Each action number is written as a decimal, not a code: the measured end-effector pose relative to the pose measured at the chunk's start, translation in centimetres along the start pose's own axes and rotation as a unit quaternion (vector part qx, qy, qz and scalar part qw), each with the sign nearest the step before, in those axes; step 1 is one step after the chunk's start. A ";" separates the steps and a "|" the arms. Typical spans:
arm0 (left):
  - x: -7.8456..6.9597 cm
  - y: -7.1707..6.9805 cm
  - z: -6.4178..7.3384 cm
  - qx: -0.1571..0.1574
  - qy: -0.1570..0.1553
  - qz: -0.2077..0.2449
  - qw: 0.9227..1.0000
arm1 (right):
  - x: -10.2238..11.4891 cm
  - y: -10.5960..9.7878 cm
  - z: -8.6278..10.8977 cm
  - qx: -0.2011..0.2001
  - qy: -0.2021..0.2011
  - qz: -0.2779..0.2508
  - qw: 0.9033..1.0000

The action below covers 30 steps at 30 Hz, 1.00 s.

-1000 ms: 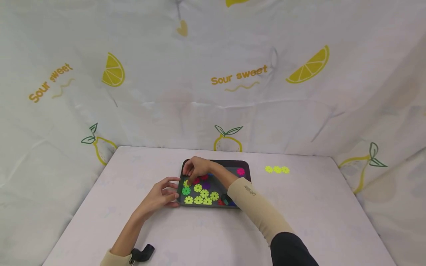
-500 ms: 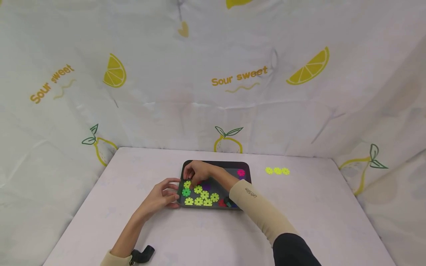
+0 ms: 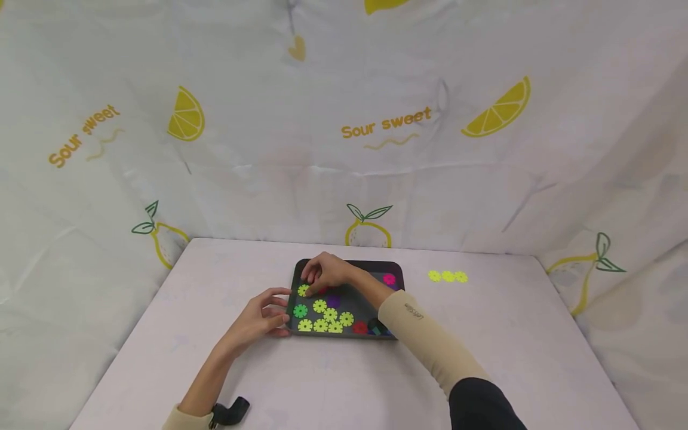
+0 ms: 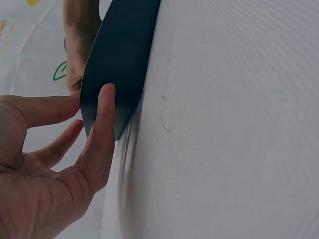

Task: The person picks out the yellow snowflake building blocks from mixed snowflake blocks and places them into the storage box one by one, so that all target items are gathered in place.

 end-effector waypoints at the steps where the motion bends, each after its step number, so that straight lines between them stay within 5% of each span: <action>1: 0.0 -0.1 0.0 -0.002 0.000 0.000 1.000 | -0.1 0.0 0.0 0.002 -0.001 -0.002 1.000; 30: -0.2 0.2 0.2 -0.006 0.000 -0.007 1.000 | -1.4 0.5 -0.7 0.028 -0.006 0.031 0.999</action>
Point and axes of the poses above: each hand's wrist, its own z-axis away from the middle knuckle, its own y-axis out of the palm, x = y × z, the point moved 2 cm from there along -z, towards the middle knuckle, and after that the axes turned 7 degrees about -y, right-handed, at the moved point
